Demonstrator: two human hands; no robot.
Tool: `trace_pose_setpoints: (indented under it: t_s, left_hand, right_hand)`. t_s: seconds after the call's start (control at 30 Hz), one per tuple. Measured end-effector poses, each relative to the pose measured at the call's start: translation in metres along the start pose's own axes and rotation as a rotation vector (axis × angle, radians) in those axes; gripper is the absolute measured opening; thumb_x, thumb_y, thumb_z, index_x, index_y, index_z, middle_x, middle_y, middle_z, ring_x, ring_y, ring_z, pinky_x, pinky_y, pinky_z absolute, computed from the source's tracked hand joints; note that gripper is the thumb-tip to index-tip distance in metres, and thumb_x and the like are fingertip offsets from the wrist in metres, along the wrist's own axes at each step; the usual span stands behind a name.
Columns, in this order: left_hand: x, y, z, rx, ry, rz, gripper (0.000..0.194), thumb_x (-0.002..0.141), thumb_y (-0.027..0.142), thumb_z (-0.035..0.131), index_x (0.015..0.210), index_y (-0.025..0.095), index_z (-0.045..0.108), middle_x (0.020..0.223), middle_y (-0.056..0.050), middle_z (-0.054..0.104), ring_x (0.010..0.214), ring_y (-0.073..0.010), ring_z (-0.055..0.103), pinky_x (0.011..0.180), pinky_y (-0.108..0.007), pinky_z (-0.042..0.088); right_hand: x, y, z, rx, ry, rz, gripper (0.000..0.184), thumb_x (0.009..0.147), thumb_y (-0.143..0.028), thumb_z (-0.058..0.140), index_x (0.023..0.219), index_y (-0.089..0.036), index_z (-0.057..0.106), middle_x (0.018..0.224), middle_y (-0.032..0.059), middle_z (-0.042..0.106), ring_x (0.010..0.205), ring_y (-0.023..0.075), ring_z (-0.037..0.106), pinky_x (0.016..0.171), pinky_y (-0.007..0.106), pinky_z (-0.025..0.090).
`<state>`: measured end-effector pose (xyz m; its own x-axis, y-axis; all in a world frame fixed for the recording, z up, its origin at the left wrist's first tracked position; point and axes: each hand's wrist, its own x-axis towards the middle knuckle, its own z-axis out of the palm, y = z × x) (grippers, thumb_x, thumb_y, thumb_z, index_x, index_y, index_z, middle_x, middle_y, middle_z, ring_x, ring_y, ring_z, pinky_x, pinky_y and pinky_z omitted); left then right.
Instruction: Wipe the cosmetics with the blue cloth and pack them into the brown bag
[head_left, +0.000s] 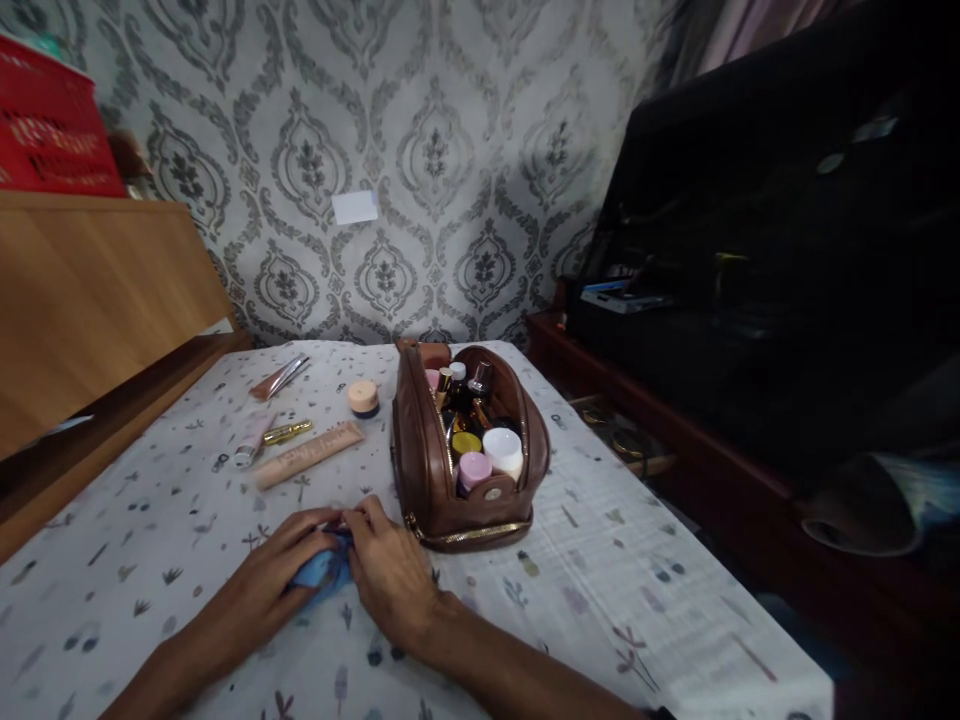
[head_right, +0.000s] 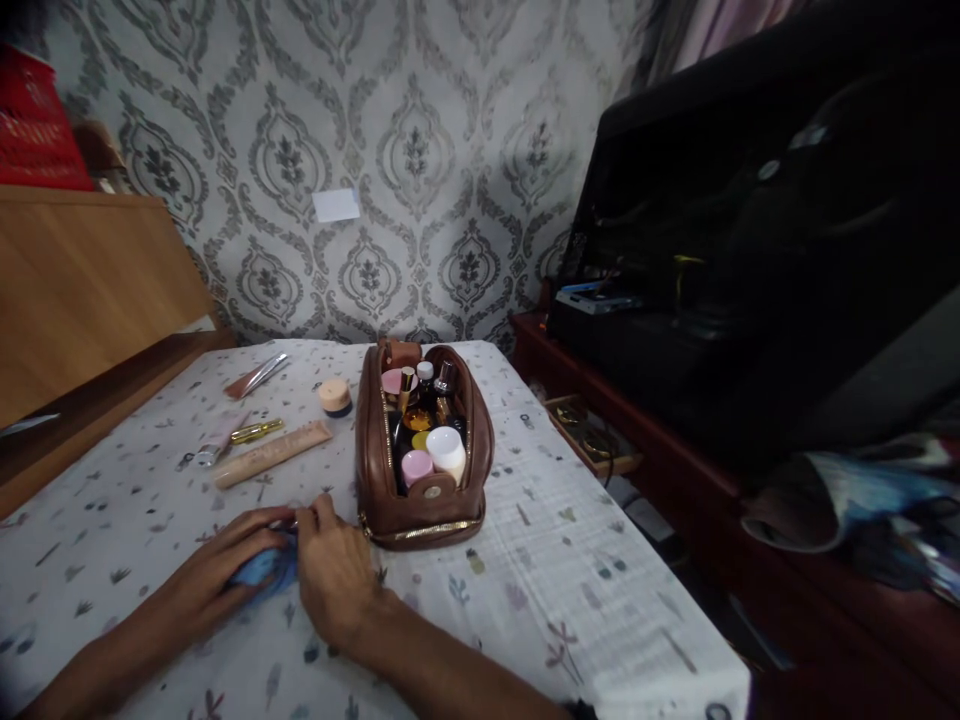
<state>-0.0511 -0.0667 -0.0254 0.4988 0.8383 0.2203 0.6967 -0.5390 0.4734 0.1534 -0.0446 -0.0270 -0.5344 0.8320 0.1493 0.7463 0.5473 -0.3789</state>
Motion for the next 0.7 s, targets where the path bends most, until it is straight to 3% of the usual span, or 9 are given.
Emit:
trace_pose_setpoints:
  t_s: [0.13, 0.27, 0.37, 0.43, 0.5, 0.57, 0.63, 0.7]
  left_hand:
    - [0.013, 0.006, -0.005, -0.156, 0.112, -0.173, 0.026, 0.099, 0.038, 0.046, 0.106, 0.022, 0.065, 0.119, -0.007, 0.069, 0.107, -0.0221, 0.065, 0.093, -0.032, 0.052]
    - [0.028, 0.000, -0.012, -0.323, 0.451, -0.392, 0.022, 0.091, 0.040, 0.054, 0.093, 0.019, 0.061, 0.092, -0.003, 0.066, 0.083, -0.0184, 0.062, 0.078, -0.028, 0.050]
    - [0.030, -0.005, -0.016, -0.344, 0.638, -0.520, 0.023, 0.091, 0.040, 0.053, 0.100, 0.020, 0.058, 0.082, 0.000, 0.060, 0.069, -0.0156, 0.055, 0.063, -0.025, 0.046]
    - [0.027, -0.002, -0.016, -0.309, 0.541, -0.477, 0.028, 0.094, 0.041, 0.051, 0.110, 0.020, 0.058, 0.087, -0.001, 0.061, 0.073, -0.0166, 0.057, 0.067, -0.026, 0.048]
    - [0.024, 0.002, -0.012, -0.221, 0.288, -0.290, 0.031, 0.095, 0.040, 0.052, 0.118, 0.021, 0.059, 0.106, -0.006, 0.064, 0.095, -0.0210, 0.060, 0.086, -0.032, 0.049]
    - [0.023, 0.006, -0.005, -0.098, 0.081, -0.104, 0.033, 0.094, 0.037, 0.055, 0.123, 0.021, 0.060, 0.124, -0.010, 0.061, 0.117, -0.0259, 0.054, 0.103, -0.039, 0.043]
    - [0.024, 0.008, 0.000, -0.018, 0.012, -0.040, 0.032, 0.095, 0.034, 0.056, 0.123, 0.022, 0.061, 0.125, -0.011, 0.060, 0.119, -0.0270, 0.052, 0.104, -0.041, 0.042]
    - [0.027, 0.008, 0.000, -0.036, -0.007, -0.065, 0.027, 0.096, 0.035, 0.054, 0.117, 0.022, 0.064, 0.115, -0.009, 0.063, 0.111, -0.0251, 0.056, 0.097, -0.038, 0.046]
  right_hand:
    - [0.000, -0.005, -0.007, -0.006, -0.064, 0.044, 0.034, 0.096, -0.014, 0.048, 0.128, -0.018, 0.056, 0.128, 0.0132, 0.059, 0.084, 0.0229, 0.072, 0.072, 0.037, 0.058]
    - [0.000, -0.009, -0.015, 0.019, -0.123, 0.089, 0.030, 0.099, -0.024, 0.050, 0.127, -0.019, 0.058, 0.129, 0.0115, 0.057, 0.092, 0.0241, 0.071, 0.077, 0.035, 0.057]
    - [0.000, -0.010, -0.017, 0.030, -0.139, 0.090, 0.030, 0.100, -0.022, 0.044, 0.127, -0.021, 0.059, 0.129, 0.0106, 0.058, 0.091, 0.0235, 0.071, 0.076, 0.035, 0.056]
    - [-0.001, -0.009, -0.017, 0.041, -0.129, 0.090, 0.031, 0.102, -0.021, 0.040, 0.126, -0.022, 0.059, 0.127, 0.0107, 0.058, 0.091, 0.0235, 0.071, 0.076, 0.035, 0.055]
    - [-0.002, -0.009, -0.017, 0.053, -0.128, 0.087, 0.030, 0.101, -0.020, 0.041, 0.125, -0.020, 0.059, 0.125, 0.0107, 0.060, 0.093, 0.0239, 0.071, 0.078, 0.035, 0.055]
    - [-0.002, -0.008, -0.017, 0.076, -0.128, 0.075, 0.030, 0.099, -0.017, 0.044, 0.126, -0.019, 0.059, 0.124, 0.0107, 0.061, 0.097, 0.0242, 0.070, 0.082, 0.034, 0.054]
    - [-0.002, -0.007, -0.018, 0.109, -0.126, 0.068, 0.031, 0.098, -0.015, 0.047, 0.126, -0.017, 0.058, 0.124, 0.0111, 0.062, 0.100, 0.0242, 0.069, 0.085, 0.034, 0.053]
    - [-0.003, -0.005, -0.018, 0.153, -0.119, 0.065, 0.030, 0.097, -0.015, 0.050, 0.125, -0.016, 0.059, 0.123, 0.0117, 0.062, 0.101, 0.0244, 0.069, 0.087, 0.035, 0.053]
